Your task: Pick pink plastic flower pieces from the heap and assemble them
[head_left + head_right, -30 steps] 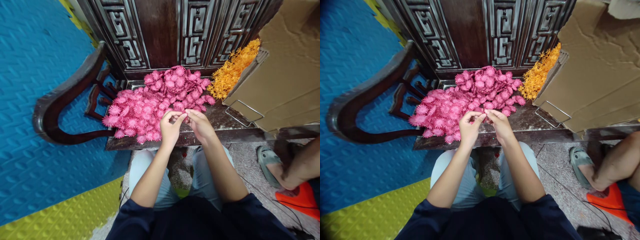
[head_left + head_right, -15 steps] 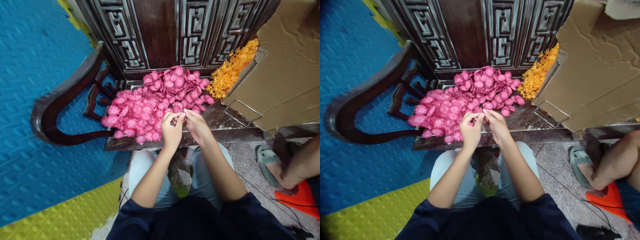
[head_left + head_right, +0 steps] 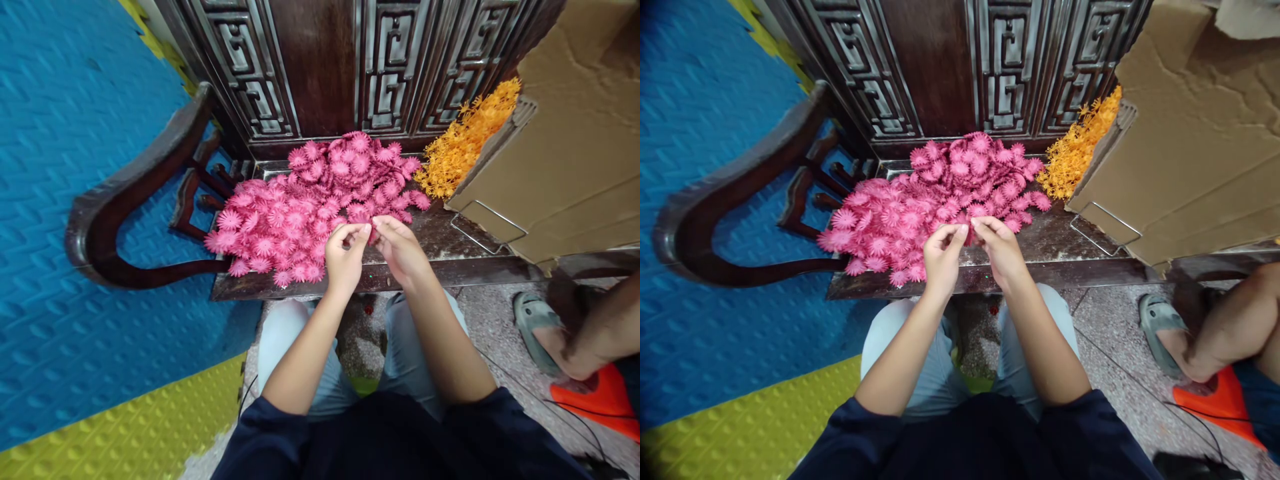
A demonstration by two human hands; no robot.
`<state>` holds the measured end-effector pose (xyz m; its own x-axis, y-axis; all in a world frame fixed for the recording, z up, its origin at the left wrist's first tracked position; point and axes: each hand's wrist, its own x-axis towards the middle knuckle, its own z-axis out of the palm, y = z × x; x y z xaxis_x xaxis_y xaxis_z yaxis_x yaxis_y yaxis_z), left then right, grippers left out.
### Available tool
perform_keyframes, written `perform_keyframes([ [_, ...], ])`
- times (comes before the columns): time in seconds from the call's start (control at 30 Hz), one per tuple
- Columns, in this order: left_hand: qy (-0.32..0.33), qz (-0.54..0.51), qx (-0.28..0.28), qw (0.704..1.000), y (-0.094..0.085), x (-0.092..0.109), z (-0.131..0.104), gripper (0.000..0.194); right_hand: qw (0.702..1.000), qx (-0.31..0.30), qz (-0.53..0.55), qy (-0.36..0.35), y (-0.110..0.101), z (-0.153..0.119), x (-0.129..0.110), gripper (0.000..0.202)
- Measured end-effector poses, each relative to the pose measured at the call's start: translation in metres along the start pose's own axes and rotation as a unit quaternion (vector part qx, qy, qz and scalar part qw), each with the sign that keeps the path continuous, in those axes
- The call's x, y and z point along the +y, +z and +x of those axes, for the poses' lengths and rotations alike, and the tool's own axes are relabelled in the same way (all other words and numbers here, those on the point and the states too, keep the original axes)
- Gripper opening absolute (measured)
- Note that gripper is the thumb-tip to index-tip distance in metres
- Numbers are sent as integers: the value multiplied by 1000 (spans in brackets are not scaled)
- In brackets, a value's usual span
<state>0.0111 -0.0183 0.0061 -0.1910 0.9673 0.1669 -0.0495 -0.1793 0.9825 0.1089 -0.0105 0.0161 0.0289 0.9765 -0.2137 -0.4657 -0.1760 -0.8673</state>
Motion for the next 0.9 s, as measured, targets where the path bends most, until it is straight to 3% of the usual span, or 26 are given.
perform_keyframes([
  [0.13, -59, -63, 8, 996, -2, -4, 3, 19, 999, 6, -46, -29, 1, -1, 0, 19],
  [0.37, -77, -60, 18, 995, -4, -1, 5, 15, 991, 17, -93, -98, 4, -2, 1, 8],
  [0.53, -87, -53, 22, 995, -4, -2, 6, 15, 985, 22, -120, -124, 4, -2, 0, 11],
  [0.73, -106, -67, 46, 991, -4, 0, 8, 5, 985, 23, -129, -116, 5, -2, 0, 12],
  [0.9, -192, -139, 22, 971, -6, -5, 14, 10, 987, 32, -126, -93, 3, 0, 1, 8],
])
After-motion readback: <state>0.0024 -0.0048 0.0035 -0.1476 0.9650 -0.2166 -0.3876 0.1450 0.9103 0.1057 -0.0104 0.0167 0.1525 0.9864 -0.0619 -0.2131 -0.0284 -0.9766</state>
